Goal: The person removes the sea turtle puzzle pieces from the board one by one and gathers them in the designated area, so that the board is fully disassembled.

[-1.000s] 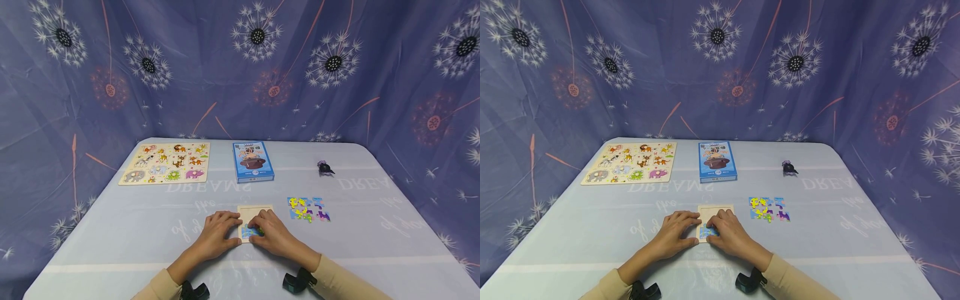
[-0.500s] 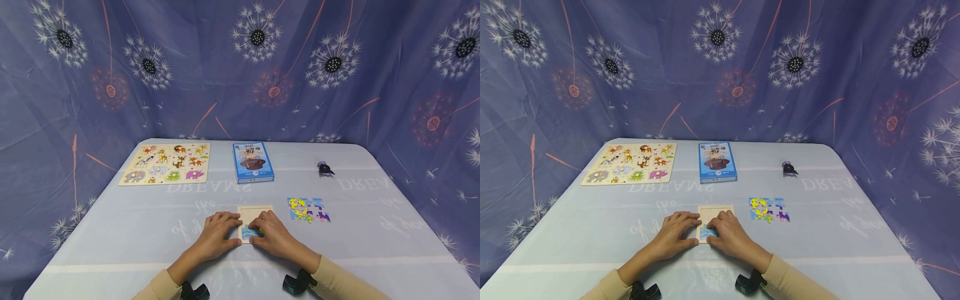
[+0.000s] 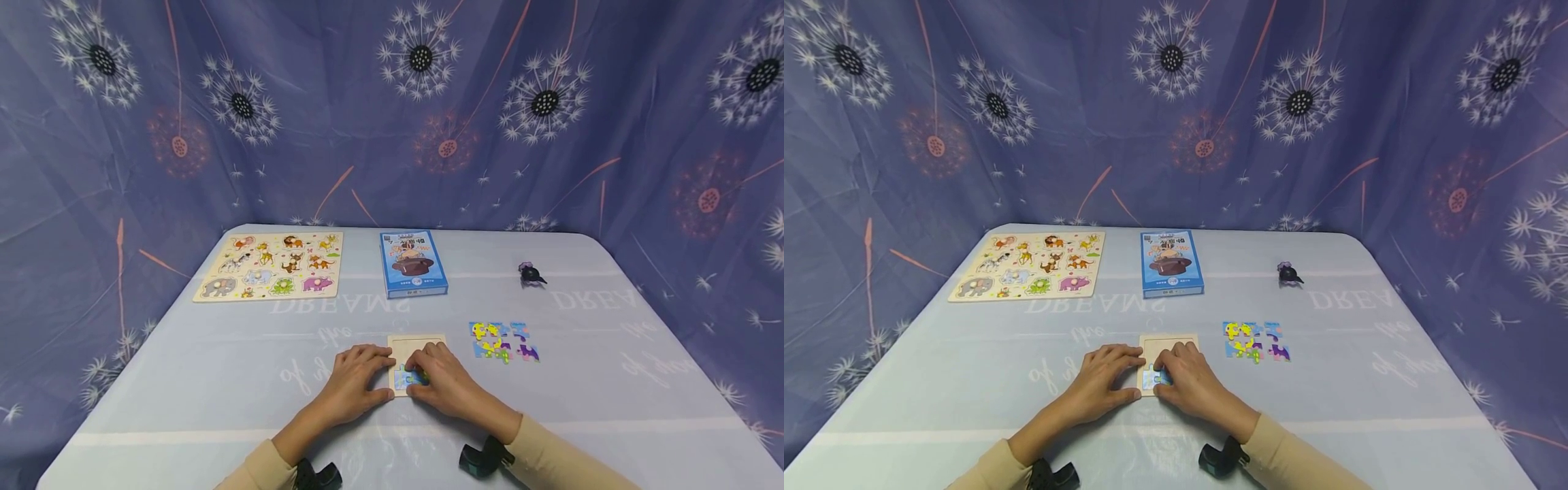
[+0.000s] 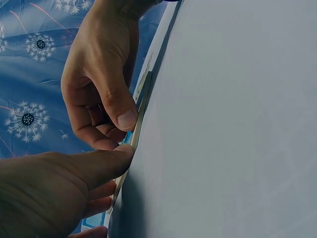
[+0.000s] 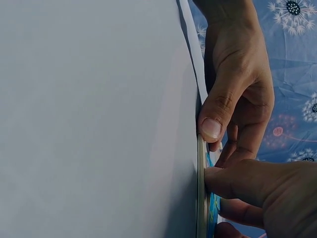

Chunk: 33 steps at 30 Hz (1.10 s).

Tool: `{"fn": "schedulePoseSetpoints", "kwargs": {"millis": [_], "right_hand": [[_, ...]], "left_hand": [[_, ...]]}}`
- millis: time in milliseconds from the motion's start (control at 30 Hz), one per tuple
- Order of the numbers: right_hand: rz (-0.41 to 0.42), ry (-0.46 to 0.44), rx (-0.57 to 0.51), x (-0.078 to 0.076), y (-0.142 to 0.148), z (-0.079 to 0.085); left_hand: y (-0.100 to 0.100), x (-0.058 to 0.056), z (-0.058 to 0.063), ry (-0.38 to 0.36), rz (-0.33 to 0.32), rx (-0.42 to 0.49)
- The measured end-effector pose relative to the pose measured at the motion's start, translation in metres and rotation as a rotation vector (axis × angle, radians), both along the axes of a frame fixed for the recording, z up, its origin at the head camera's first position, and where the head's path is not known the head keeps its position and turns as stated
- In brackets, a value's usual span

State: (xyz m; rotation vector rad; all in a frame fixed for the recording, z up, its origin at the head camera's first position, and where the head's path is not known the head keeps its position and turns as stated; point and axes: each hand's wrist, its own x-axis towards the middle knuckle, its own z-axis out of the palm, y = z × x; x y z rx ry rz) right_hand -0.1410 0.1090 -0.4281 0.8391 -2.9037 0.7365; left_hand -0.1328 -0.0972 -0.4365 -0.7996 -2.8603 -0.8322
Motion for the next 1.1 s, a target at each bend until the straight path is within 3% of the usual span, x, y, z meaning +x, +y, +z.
{"fn": "schedulePoseSetpoints", "kwargs": {"millis": [800,1100], "right_hand": [[0.017,0.120,0.060,0.0006,-0.0007,0.0010],[-0.001,0.107,0.025,0.0024,0.0025,0.0018]], "left_hand": [[0.0002,0.0003,0.0011,-0.005,0.005,-0.008],[-0.0001,0.0000,-0.0005,0.001,0.002,-0.004]]}}
